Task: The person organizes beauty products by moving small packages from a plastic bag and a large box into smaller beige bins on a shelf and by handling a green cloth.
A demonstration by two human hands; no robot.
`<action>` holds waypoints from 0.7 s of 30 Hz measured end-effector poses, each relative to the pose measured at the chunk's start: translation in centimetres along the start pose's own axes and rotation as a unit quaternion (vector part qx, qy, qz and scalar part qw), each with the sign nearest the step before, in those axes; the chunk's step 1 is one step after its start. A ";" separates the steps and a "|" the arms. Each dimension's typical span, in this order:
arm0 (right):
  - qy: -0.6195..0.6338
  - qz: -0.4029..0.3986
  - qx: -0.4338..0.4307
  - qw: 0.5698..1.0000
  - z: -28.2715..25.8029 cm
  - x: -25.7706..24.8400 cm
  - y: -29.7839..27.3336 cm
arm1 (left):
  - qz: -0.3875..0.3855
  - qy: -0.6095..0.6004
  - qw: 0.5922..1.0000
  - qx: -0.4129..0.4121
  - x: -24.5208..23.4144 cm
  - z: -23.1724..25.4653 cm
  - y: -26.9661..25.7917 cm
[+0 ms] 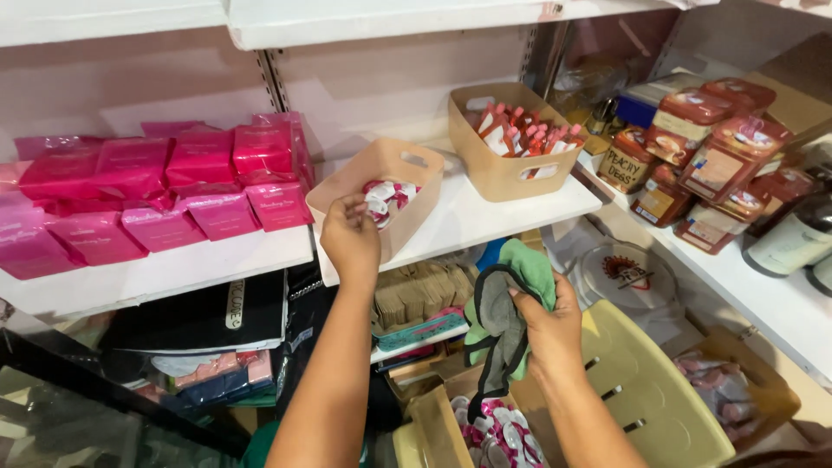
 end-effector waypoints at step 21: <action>-0.130 -0.041 0.150 0.979 11.2 -26.3 -4.9 | -0.347 -0.030 0.933 -0.088 6.1 -8.7 -35.1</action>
Point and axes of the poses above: each hand's wrist, its own y-axis towards the middle knuckle, its own x-axis out of the palm, z = x × y, the point moved 6 cm from there along y, towards the middle knuckle, and after that the axes turned 8 degrees about -x, right-handed, at the moved point
